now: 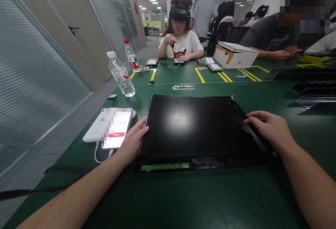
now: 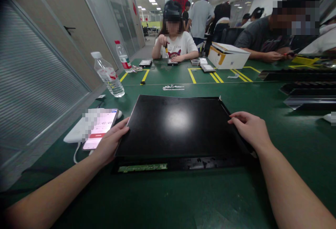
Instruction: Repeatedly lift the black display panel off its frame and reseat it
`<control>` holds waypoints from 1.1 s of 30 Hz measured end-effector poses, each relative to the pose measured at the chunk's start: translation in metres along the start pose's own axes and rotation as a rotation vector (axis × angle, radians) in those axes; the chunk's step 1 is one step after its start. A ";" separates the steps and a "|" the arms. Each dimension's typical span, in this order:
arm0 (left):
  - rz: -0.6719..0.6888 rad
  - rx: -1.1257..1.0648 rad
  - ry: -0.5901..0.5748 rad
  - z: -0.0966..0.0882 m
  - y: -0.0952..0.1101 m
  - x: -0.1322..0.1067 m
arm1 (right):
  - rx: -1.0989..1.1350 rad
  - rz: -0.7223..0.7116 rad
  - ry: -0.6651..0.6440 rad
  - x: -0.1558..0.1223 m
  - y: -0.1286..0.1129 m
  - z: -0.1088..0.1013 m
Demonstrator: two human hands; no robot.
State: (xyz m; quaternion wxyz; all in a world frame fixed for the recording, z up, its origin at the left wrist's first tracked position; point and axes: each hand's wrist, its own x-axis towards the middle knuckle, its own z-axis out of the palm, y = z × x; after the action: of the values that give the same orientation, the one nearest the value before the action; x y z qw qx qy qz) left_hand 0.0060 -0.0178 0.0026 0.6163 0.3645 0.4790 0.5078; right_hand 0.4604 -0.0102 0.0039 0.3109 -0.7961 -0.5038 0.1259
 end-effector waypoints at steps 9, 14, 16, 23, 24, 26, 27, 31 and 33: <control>-0.033 -0.008 -0.016 0.001 0.002 0.000 | -0.185 0.075 -0.097 0.016 0.015 0.001; -0.061 -0.023 -0.050 0.000 0.002 0.000 | -0.245 -0.003 -0.137 0.020 0.021 0.005; -0.059 -0.023 -0.054 -0.001 0.002 0.001 | -0.268 -0.022 -0.145 0.021 0.023 0.006; -0.047 -0.003 -0.049 -0.002 0.000 0.002 | -0.281 -0.053 -0.190 0.027 0.035 0.012; -0.048 0.002 -0.048 -0.002 0.000 0.002 | -0.278 -0.051 -0.191 0.027 0.035 0.012; -0.048 0.014 -0.046 -0.002 -0.001 0.002 | -0.281 -0.040 -0.195 0.028 0.035 0.013; -0.045 0.018 -0.044 -0.003 -0.001 0.002 | -0.286 -0.033 -0.197 0.027 0.034 0.013; -0.045 0.037 -0.047 -0.003 -0.001 0.002 | -0.295 0.019 -0.223 0.025 0.027 0.011; -0.048 0.041 -0.055 -0.003 -0.001 0.003 | -0.293 0.040 -0.229 0.024 0.024 0.010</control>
State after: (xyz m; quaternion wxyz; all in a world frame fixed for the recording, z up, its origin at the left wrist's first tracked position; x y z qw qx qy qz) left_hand 0.0036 -0.0157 -0.0002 0.6338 0.3793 0.4806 0.4727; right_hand 0.4838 0.0068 -0.0163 0.1295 -0.8232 -0.5328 0.1474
